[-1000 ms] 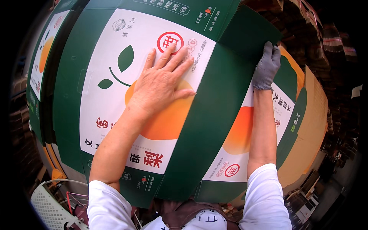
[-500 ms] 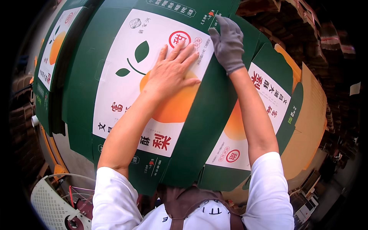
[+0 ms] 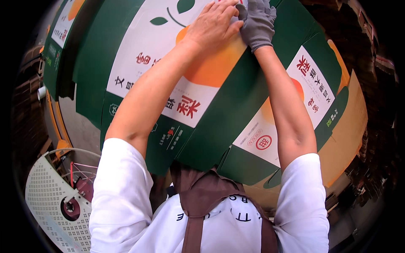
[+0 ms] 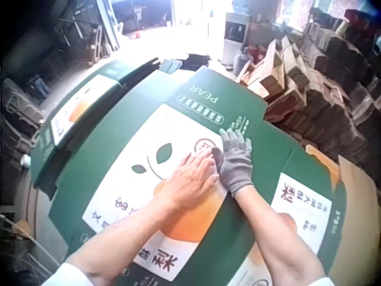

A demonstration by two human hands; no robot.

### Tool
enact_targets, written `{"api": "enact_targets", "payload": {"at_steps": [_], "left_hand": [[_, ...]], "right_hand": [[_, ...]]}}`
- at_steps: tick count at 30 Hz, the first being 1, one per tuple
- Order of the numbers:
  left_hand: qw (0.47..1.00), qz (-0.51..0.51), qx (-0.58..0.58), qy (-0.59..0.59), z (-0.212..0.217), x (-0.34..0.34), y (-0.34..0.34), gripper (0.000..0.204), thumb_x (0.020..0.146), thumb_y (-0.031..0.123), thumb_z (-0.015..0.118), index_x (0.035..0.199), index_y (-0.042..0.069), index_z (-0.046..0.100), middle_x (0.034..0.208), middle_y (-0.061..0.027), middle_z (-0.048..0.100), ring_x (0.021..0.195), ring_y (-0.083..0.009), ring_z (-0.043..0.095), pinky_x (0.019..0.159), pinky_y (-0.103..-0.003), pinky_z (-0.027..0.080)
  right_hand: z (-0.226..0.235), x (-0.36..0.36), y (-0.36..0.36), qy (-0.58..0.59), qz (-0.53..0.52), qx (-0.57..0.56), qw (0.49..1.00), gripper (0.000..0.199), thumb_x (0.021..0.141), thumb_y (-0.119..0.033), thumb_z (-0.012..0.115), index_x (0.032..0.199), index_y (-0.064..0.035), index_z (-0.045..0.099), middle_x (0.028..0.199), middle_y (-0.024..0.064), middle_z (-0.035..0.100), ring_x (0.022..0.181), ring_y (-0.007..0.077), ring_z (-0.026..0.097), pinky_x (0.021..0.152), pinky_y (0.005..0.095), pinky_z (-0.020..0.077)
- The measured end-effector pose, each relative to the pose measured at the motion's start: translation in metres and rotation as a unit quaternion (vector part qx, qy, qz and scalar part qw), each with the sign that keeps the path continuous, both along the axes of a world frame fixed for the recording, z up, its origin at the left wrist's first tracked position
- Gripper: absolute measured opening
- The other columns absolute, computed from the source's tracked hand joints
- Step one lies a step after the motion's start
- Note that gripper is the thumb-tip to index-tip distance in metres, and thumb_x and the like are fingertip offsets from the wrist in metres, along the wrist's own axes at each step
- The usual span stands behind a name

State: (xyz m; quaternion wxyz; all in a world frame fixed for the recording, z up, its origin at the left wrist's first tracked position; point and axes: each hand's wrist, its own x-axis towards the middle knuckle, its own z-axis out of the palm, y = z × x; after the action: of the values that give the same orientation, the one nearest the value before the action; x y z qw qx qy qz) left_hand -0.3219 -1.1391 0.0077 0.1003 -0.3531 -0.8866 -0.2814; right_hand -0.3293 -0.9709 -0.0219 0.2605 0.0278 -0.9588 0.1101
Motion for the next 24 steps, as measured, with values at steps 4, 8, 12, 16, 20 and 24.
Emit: {"api": "enact_targets", "payload": {"at_steps": [4,8,12,16,20,24], "left_hand": [[0.99,0.01,0.137,-0.036,0.016,0.002,-0.013,0.026,0.095,0.023,0.052,0.11,0.002,0.055,0.123,-0.0232,0.057,0.114,-0.0404,0.053,0.102,-0.046,0.039],[0.993,0.064,0.057,-0.081,0.029,0.004,-0.045,0.028,0.094,0.023,0.053,0.116,0.005,0.054,0.13,-0.0201,0.055,0.122,-0.0396,0.05,0.106,-0.048,0.035],[0.988,0.108,-0.108,0.028,0.058,0.075,-0.129,0.037,0.095,0.029,0.054,0.128,0.014,0.054,0.145,-0.0138,0.045,0.142,-0.0339,0.033,0.111,-0.06,0.023],[0.953,0.165,-0.246,0.057,0.024,0.113,-0.184,0.051,0.099,0.049,0.042,0.147,0.033,0.039,0.159,0.001,0.029,0.148,-0.0193,0.022,0.12,-0.053,0.015],[0.951,0.177,-0.251,0.049,0.028,0.111,-0.184,0.051,0.099,0.048,0.043,0.146,0.031,0.041,0.159,0.0005,0.03,0.149,-0.0202,0.022,0.119,-0.054,0.015],[0.968,0.163,-0.191,-0.018,0.015,0.108,-0.176,0.052,0.098,0.045,0.045,0.146,0.026,0.042,0.159,-0.0034,0.029,0.149,-0.0224,0.02,0.119,-0.055,0.013]], "right_hand": [[0.005,0.047,-0.044,-0.017,0.015,-0.002,1.0,0.053,0.095,-0.033,0.052,0.141,-0.0098,0.045,0.141,0.0177,0.048,0.137,0.0363,0.038,0.114,0.0551,0.0224],[0.009,0.066,-0.057,-0.035,0.033,-0.007,0.999,0.056,0.095,-0.038,0.052,0.142,-0.0089,0.044,0.144,0.0183,0.046,0.139,0.0355,0.036,0.115,0.0555,0.0205],[0.005,0.072,-0.043,-0.057,0.01,0.006,0.998,0.058,0.096,-0.043,0.052,0.143,-0.0095,0.044,0.146,0.0177,0.044,0.141,0.0334,0.034,0.115,0.0554,0.0197],[0.007,0.07,-0.055,-0.055,0.022,0.023,0.998,0.059,0.097,-0.043,0.05,0.143,-0.0073,0.043,0.147,0.0179,0.043,0.141,0.033,0.034,0.115,0.0553,0.0196],[0.008,0.08,-0.057,-0.004,0.033,0.044,0.999,0.056,0.097,-0.047,0.048,0.141,-0.0122,0.045,0.143,0.0143,0.049,0.137,0.0343,0.04,0.113,0.0541,0.0235],[0.012,0.146,-0.093,-0.073,0.053,-0.011,0.996,0.061,0.097,-0.05,0.047,0.147,-0.0168,0.037,0.151,0.0111,0.04,0.143,0.0339,0.031,0.115,0.0609,0.015]]}}
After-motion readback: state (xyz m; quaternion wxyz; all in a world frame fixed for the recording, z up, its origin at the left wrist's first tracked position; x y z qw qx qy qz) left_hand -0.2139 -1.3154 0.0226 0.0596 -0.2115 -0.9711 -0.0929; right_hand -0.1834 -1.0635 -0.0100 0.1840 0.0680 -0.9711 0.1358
